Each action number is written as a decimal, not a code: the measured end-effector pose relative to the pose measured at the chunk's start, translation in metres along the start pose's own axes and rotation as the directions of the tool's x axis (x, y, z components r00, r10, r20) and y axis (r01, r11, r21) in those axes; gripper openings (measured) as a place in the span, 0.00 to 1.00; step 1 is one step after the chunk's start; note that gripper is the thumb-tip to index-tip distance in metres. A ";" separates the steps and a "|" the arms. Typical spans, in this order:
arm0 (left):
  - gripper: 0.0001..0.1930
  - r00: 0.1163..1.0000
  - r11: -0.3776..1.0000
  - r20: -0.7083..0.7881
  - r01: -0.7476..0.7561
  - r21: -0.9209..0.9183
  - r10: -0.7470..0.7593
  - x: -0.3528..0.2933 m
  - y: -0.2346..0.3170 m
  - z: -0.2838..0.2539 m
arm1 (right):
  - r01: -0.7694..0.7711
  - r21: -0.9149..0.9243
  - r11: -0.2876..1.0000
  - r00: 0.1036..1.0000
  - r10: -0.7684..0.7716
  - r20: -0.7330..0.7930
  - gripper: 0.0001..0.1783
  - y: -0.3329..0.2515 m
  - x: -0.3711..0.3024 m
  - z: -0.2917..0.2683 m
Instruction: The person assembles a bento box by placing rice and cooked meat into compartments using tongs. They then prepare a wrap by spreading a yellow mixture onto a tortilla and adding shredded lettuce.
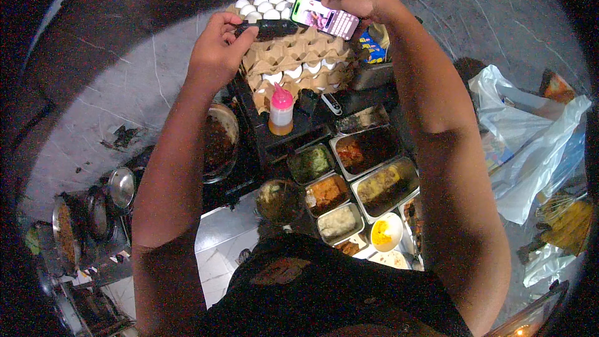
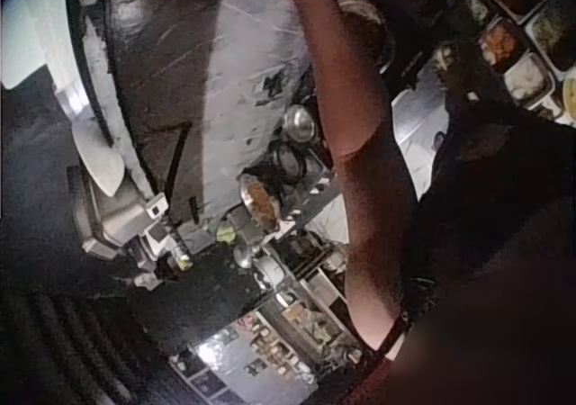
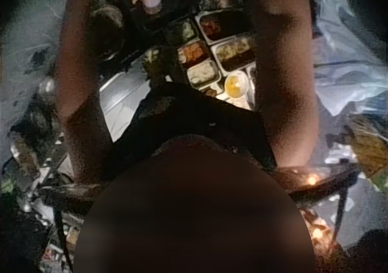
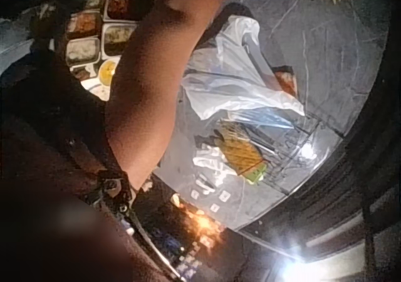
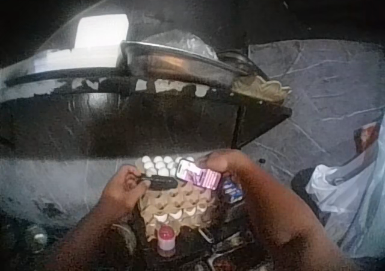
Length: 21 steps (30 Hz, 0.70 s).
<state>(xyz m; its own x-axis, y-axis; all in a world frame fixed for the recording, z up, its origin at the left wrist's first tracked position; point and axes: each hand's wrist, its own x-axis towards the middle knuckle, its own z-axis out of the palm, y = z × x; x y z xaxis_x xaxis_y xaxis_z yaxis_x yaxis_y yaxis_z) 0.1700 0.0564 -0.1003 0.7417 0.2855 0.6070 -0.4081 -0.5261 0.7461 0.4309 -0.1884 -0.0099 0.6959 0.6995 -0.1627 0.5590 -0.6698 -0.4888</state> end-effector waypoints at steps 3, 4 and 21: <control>0.16 0.998 0.997 -0.004 -0.055 0.062 0.055 -0.001 -0.004 0.008 | 0.118 -0.067 0.991 0.993 -0.118 0.003 0.25 0.006 0.002 -0.006; 0.16 0.999 0.997 -0.009 -0.039 0.073 0.039 -0.004 -0.001 0.012 | 0.142 -0.077 0.987 0.990 -0.142 0.004 0.25 0.010 0.000 -0.007; 0.18 0.996 0.990 -0.076 0.047 0.137 -0.037 -0.016 -0.008 0.004 | 0.178 -0.098 0.979 0.983 -0.182 -0.026 0.31 -0.005 -0.019 0.003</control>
<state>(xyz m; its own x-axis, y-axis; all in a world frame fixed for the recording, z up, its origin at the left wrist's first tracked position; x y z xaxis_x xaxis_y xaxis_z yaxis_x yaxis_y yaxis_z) 0.1635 0.0534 -0.1174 0.7133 0.3648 0.5984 -0.2964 -0.6167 0.7293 0.4131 -0.1974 -0.0068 0.5944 0.8027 -0.0485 0.7155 -0.5555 -0.4238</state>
